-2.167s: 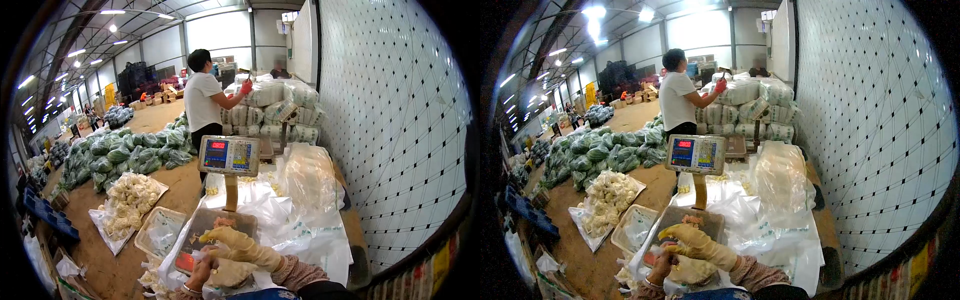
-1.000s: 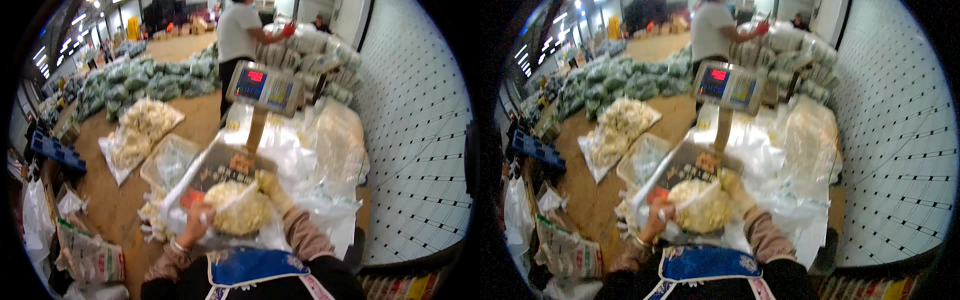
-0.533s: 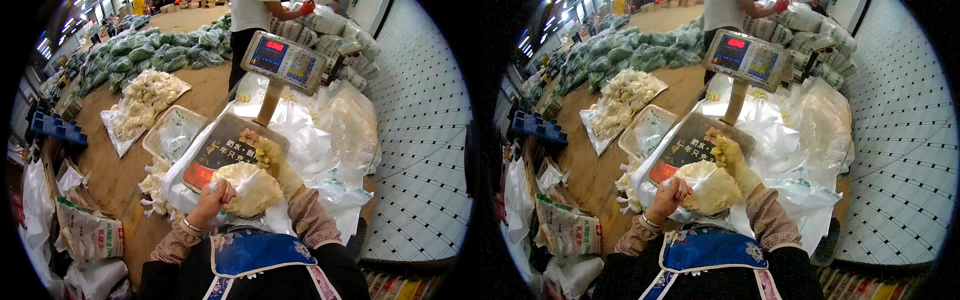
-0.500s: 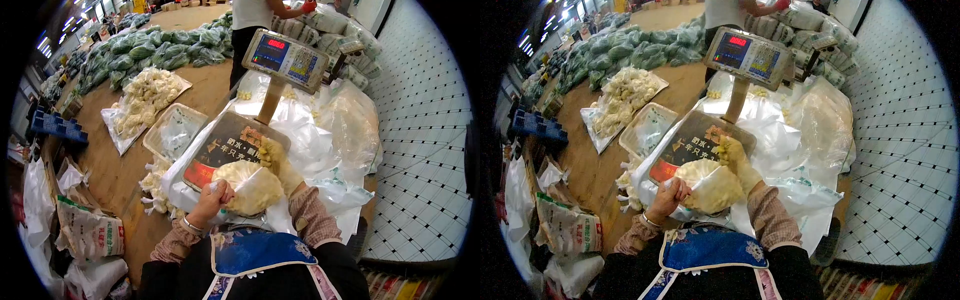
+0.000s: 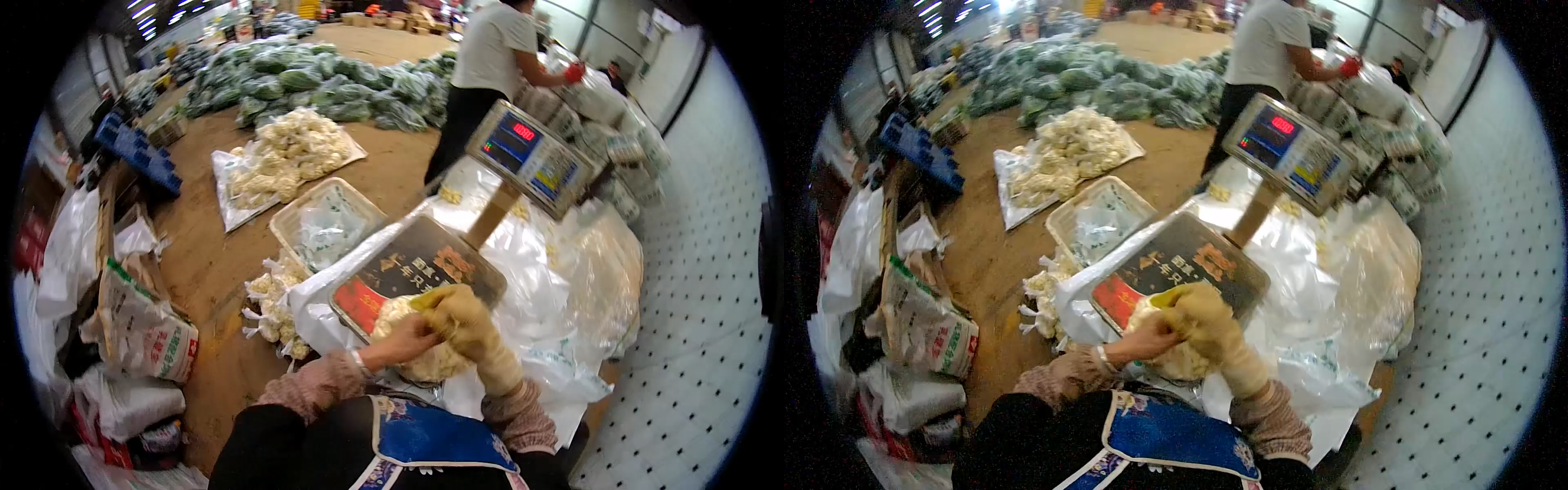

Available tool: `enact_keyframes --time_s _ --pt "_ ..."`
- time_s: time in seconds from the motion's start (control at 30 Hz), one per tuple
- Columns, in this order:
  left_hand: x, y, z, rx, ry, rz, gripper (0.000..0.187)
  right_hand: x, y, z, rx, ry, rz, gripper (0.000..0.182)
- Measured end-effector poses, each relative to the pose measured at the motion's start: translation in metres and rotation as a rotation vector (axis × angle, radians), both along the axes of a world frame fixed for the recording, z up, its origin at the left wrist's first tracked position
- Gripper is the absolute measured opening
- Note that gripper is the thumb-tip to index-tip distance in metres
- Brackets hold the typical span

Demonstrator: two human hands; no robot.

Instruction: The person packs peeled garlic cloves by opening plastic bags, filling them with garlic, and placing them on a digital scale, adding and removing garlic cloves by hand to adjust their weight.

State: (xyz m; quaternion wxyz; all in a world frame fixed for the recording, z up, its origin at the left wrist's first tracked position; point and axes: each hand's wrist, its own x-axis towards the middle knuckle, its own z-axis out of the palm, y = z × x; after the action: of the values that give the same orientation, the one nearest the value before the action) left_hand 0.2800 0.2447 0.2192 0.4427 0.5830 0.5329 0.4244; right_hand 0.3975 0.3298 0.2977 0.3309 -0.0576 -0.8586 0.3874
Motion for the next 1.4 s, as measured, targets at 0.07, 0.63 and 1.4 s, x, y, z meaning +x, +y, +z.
enact_keyframes --time_s 0.07,0.63,1.4 --pt "0.018 0.009 -0.017 0.54 0.02 0.213 0.017 -0.005 -0.007 0.01 0.311 -0.037 0.016 0.02" --pt "-0.002 -0.003 0.004 -0.235 -1.332 0.135 0.034 0.044 -0.009 -0.08 -0.384 -0.418 -0.356 0.015" --pt "0.014 -0.046 -0.036 0.482 0.278 -0.247 0.019 0.031 0.069 -0.16 0.201 -0.455 -0.503 0.029"
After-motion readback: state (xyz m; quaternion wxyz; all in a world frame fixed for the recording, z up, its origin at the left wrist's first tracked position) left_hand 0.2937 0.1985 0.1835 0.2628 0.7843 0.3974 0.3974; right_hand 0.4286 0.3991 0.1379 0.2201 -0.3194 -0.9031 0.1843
